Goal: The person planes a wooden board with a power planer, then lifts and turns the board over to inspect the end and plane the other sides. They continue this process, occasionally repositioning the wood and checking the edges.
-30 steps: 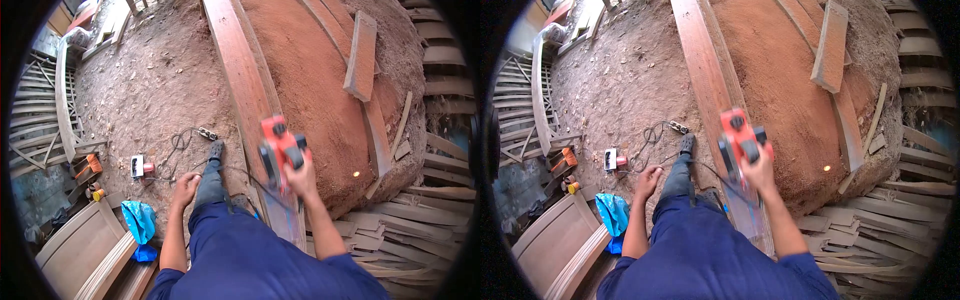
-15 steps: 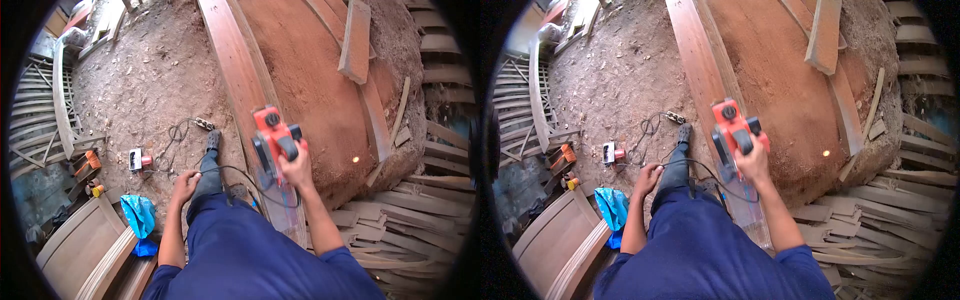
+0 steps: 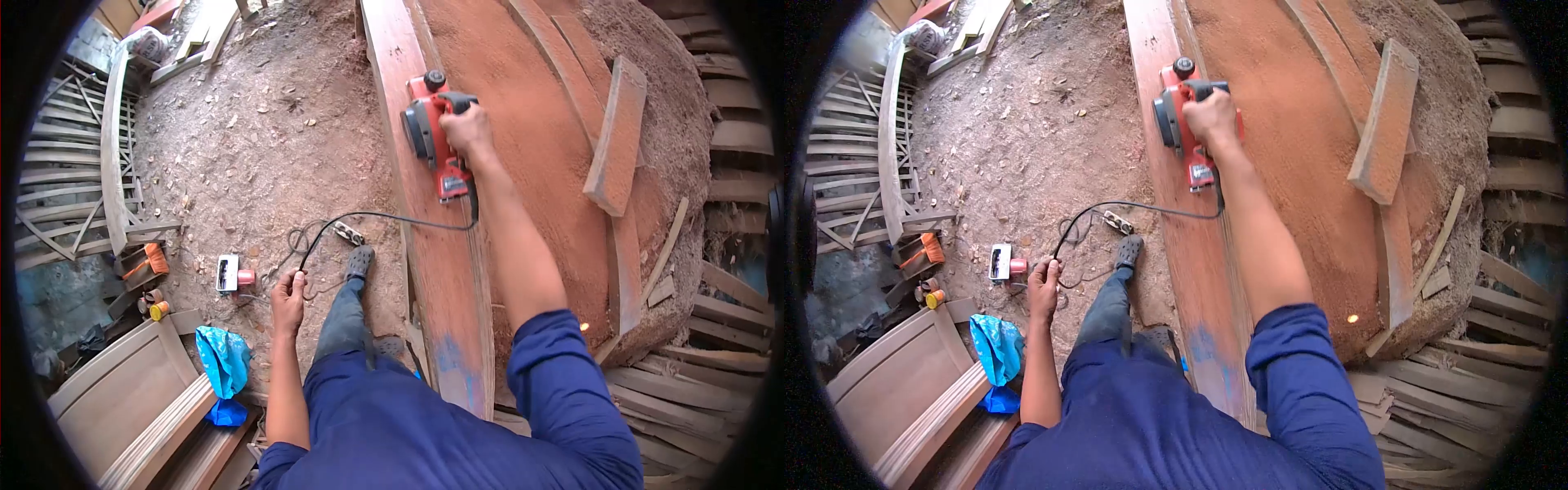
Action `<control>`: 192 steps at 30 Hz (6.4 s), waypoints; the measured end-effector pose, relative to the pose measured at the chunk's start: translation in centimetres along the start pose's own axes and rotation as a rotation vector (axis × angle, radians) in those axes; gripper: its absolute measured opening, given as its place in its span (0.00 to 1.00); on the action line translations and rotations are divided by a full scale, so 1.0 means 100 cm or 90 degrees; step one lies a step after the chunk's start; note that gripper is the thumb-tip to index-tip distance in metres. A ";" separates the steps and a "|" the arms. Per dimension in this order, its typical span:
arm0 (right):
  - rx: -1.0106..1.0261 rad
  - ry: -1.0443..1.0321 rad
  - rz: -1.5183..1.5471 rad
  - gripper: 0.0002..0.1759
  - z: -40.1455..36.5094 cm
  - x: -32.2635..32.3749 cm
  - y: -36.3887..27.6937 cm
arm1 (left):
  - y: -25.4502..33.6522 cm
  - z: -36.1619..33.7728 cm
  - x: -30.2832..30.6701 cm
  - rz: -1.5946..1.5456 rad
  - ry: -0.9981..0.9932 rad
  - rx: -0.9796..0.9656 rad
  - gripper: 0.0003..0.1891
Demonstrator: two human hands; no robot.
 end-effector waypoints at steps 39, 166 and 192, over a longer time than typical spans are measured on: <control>-0.012 -0.063 0.020 0.24 -0.064 0.018 0.033 | -0.033 -0.048 0.012 -0.034 0.011 -0.008 0.12; -0.135 -0.052 -0.025 0.18 -0.526 0.112 0.118 | -0.067 -0.180 0.006 0.171 -0.351 -0.089 0.08; 0.086 0.009 0.074 0.11 0.132 -0.065 -0.075 | -0.029 -0.064 0.020 -0.121 0.019 0.027 0.11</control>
Point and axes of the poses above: each hand's wrist, its own z-axis towards the middle knuckle, its own x-axis out of the back of the hand, y = z × x, the point moved 5 cm from there along z, towards the middle knuckle, and after that the axes turned 3 degrees about z, right-handed, at the moved point
